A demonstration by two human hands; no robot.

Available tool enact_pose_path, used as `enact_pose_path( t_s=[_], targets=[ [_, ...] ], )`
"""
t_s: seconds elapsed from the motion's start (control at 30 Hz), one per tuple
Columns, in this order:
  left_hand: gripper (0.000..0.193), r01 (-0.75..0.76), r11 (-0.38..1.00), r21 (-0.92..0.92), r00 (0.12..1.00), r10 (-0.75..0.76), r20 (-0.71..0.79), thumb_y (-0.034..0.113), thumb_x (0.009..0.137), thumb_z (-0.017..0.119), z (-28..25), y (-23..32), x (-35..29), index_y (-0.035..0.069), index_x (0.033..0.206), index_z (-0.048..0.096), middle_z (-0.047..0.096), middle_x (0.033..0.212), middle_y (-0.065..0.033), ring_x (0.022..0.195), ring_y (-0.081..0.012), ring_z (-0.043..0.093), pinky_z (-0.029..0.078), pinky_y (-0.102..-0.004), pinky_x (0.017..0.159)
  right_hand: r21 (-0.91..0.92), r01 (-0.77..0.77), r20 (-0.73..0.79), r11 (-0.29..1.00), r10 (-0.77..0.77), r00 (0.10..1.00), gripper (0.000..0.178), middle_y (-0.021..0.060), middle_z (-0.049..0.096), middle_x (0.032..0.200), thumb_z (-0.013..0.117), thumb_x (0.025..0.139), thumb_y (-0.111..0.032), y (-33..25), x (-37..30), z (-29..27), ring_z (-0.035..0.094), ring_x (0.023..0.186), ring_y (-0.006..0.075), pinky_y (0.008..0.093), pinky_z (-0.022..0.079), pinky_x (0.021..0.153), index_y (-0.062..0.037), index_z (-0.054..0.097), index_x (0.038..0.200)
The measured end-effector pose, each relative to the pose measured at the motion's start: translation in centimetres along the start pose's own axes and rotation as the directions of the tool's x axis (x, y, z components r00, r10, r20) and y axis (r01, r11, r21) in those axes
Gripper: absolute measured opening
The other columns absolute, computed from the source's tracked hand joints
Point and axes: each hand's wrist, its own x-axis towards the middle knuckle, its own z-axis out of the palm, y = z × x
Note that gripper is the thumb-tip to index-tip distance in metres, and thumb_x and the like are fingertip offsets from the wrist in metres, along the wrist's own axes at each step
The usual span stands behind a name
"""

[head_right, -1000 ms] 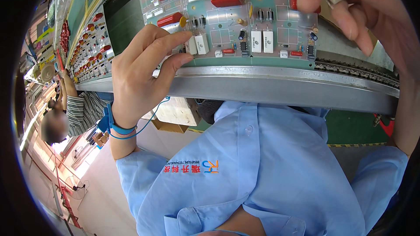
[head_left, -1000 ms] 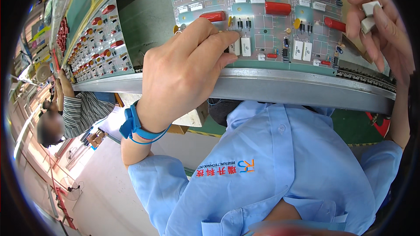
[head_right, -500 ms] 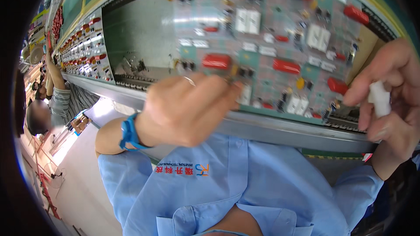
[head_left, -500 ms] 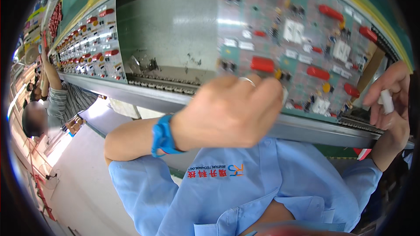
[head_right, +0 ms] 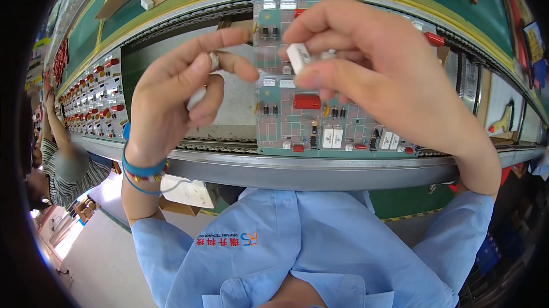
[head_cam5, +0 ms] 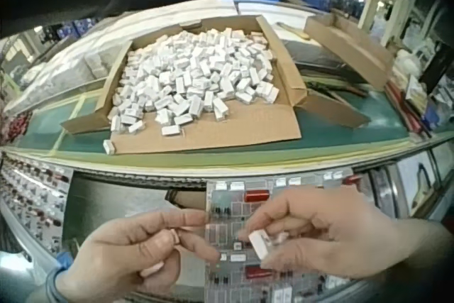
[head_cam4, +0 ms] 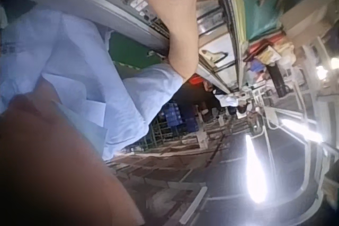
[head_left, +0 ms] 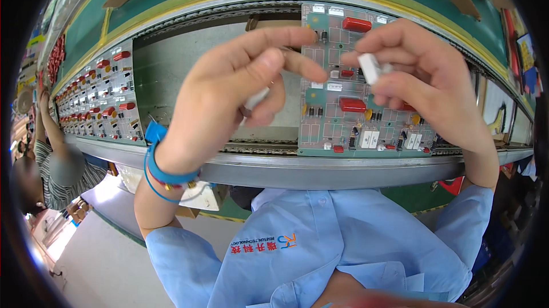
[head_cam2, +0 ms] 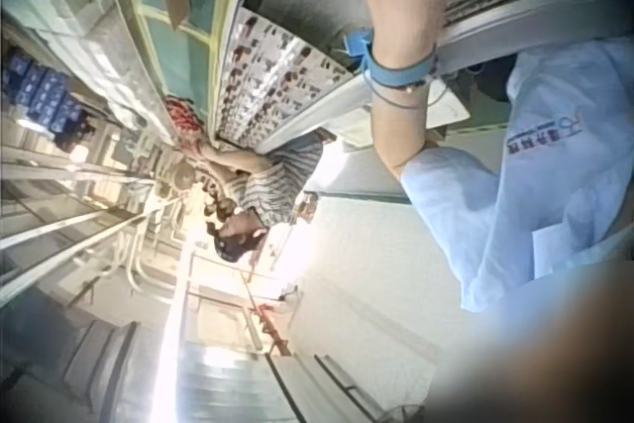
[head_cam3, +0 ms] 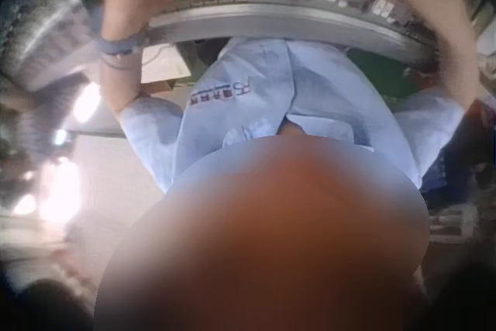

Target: The recorder is assembling small white electronic components onto a printed circuit board on a factory assembly line.

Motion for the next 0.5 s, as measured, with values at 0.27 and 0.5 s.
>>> enact_pose_path(
  t_s=[0.27, 0.5],
  targets=[
    [0.042, -0.051, 0.999, 0.014, 0.998, 0.050, 0.022, 0.025, 0.105, 0.046, -5.1, -0.3, -0.1, -0.002, 0.136, 0.054, 0.058, 0.097, -0.0037, 0.057, -0.0040, 0.031, 0.026, -0.0197, 0.050, -0.553, 0.304, -0.041, 0.776, -0.390, 0.920, 0.023, 0.0075, 0.066, 0.085, 0.075, 0.082, -0.007, 1.0, 2.1, 2.8, 0.061, 0.066, 0.0145, 0.0281, 0.047, 0.060, -0.0026, 0.068, 0.104],
    [0.048, -0.210, 0.977, -0.037, 0.976, 0.212, 0.055, 0.018, 0.103, 0.049, -5.4, -0.5, -0.5, 0.002, 0.149, 0.046, 0.054, 0.096, 0.0003, 0.063, -0.0040, 0.033, 0.025, -0.0191, 0.055, -0.807, 0.392, 0.060, 0.441, -0.599, 0.799, 0.026, 0.0053, 0.063, 0.095, 0.079, 0.077, -0.010, 1.3, 3.0, 3.4, 0.062, 0.074, 0.0233, 0.0338, 0.047, 0.062, -0.0058, 0.070, 0.101]
  ],
)
